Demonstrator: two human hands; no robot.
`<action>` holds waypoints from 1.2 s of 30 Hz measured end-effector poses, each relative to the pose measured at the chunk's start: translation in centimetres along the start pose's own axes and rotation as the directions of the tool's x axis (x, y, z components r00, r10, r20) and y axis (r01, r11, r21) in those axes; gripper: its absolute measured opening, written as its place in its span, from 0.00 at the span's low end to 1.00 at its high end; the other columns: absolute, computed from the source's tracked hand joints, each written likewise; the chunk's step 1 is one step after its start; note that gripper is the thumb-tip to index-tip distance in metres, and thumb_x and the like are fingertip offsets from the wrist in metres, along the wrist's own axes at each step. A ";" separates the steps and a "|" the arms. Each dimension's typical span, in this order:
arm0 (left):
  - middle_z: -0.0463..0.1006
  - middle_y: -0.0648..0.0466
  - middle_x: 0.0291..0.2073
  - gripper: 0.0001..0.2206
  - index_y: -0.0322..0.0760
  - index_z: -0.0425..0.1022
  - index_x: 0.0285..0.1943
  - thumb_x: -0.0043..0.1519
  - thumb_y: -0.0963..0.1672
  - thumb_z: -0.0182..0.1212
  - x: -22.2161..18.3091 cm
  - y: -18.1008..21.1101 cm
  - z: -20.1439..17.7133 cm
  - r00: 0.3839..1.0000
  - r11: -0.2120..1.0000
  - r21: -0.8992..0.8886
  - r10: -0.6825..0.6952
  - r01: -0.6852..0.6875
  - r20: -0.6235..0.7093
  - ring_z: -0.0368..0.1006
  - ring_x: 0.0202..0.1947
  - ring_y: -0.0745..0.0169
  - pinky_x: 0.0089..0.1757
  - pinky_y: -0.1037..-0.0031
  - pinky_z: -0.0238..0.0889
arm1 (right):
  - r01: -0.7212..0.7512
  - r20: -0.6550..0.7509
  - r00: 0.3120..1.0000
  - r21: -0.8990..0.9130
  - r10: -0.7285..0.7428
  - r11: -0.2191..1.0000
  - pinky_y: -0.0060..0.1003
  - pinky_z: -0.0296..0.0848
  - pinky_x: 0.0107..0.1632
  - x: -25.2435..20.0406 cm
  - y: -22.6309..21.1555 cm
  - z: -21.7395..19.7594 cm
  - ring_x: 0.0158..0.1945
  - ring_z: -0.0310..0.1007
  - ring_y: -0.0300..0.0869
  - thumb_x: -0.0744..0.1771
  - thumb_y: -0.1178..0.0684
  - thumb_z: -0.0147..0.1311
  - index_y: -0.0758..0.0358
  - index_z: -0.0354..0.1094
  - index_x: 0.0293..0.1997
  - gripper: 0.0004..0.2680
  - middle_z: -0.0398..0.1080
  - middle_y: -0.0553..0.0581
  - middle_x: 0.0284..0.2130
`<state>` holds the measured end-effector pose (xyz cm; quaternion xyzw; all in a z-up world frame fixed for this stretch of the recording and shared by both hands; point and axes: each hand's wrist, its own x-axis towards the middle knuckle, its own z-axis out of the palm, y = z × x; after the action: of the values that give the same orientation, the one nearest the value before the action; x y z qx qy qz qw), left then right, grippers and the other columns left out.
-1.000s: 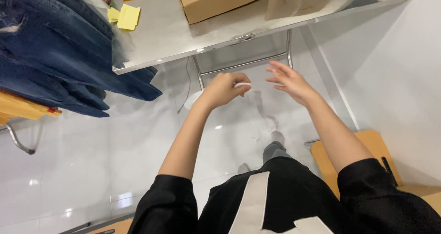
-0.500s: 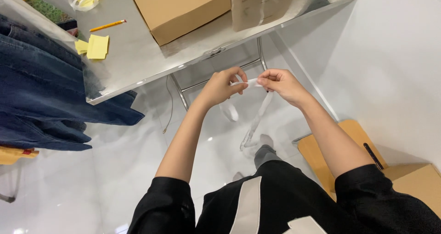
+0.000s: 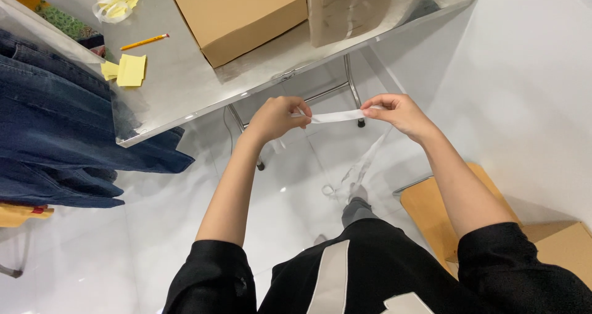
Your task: The person wraps a folded dark garment in a clear plastic bag on a metal table, places it into a cardboard box, closes the box, and secures it by tying a white ribbon around it.
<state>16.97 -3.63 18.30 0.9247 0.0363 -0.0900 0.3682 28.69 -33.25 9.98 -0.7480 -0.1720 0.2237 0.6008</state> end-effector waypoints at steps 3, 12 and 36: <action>0.88 0.58 0.31 0.08 0.48 0.85 0.46 0.58 0.44 0.71 -0.3 -0.3 -0.7 1.000 1.000 0.023 -0.013 0.014 -0.019 0.80 0.40 0.53 0.46 0.68 0.68 | -0.004 0.013 1.000 -0.051 0.005 0.999 0.31 0.74 0.55 -0.3 0.9 -0.2 0.44 0.72 0.33 0.64 0.55 0.71 0.59 0.80 0.52 0.12 0.75 0.48 0.35; 0.86 0.61 0.29 0.07 0.50 0.85 0.43 0.57 0.45 0.72 0.0 -2.8 -2.6 0.997 1.000 -0.004 -0.017 0.017 -0.071 0.75 0.33 0.59 0.41 0.71 0.65 | -0.088 -0.004 0.996 -0.115 0.088 0.990 0.32 0.71 0.57 0.2 4.3 -1.9 0.47 0.71 0.35 0.63 0.54 0.73 0.59 0.79 0.54 0.15 0.73 0.50 0.36; 0.86 0.43 0.50 0.10 0.49 0.90 0.47 0.61 0.50 0.71 -3.0 -3.4 -2.9 0.975 0.981 0.049 -0.191 0.187 0.116 0.79 0.56 0.39 0.58 0.56 0.68 | -0.051 -0.200 0.979 -0.026 0.045 0.998 0.27 0.70 0.51 3.7 9.7 -4.6 0.42 0.69 0.29 0.69 0.46 0.68 0.50 0.79 0.50 0.07 0.75 0.44 0.35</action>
<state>13.95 0.87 18.66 0.9167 0.1000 -0.1808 0.3420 34.17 -37.25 0.86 -0.7796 -0.0964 0.1595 0.5979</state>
